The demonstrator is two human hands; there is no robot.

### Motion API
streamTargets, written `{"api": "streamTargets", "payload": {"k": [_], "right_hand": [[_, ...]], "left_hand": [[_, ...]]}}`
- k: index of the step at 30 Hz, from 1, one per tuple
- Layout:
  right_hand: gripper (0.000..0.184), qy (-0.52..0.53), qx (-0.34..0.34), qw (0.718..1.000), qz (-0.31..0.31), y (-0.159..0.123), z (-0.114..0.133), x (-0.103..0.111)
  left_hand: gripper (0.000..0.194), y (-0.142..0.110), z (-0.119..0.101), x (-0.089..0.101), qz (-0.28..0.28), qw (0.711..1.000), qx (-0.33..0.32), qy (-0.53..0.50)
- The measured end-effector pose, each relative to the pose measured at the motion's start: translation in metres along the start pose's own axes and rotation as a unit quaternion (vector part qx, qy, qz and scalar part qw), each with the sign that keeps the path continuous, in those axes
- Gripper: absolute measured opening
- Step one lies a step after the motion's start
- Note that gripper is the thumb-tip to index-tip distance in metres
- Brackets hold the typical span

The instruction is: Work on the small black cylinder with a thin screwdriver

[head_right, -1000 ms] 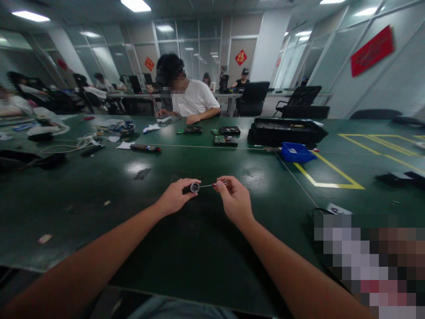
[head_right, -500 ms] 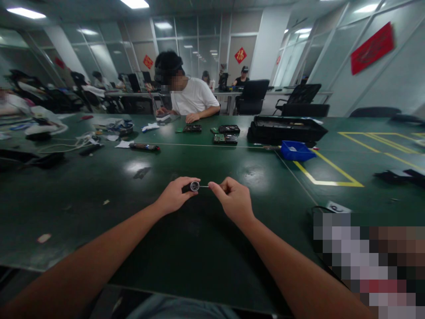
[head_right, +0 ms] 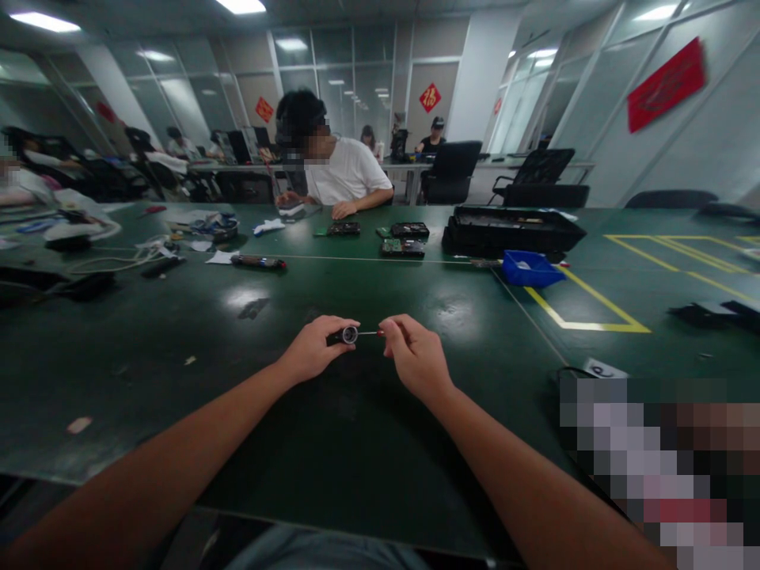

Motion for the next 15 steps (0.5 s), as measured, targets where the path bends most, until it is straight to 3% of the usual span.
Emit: {"api": "streamTargets", "payload": {"k": [7,10,15], "right_hand": [[0.023,0.030,0.013,0.999,0.003,-0.002,-0.004,-0.004],[0.021,0.062,-0.012,0.998,-0.011,-0.002,-0.008,-0.007],[0.024,0.254,-0.108,0.961,-0.034,0.004,-0.020,-0.018]], "left_hand": [[0.038,0.000,0.004,0.001,-0.010,1.000,0.014,-0.003],[0.037,0.000,0.004,-0.001,-0.004,1.000,0.008,-0.004],[0.038,0.001,0.001,0.000,-0.013,1.000,0.021,-0.002]]}}
Point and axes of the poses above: each hand's wrist, its own y-axis towards the middle knuckle, its own x-axis out of the back of the hand, z = x × y, the point moved 4 cm from there along y, towards the middle knuckle, and after that the axes turned 15 degrees about -y, right-handed, at the moved point
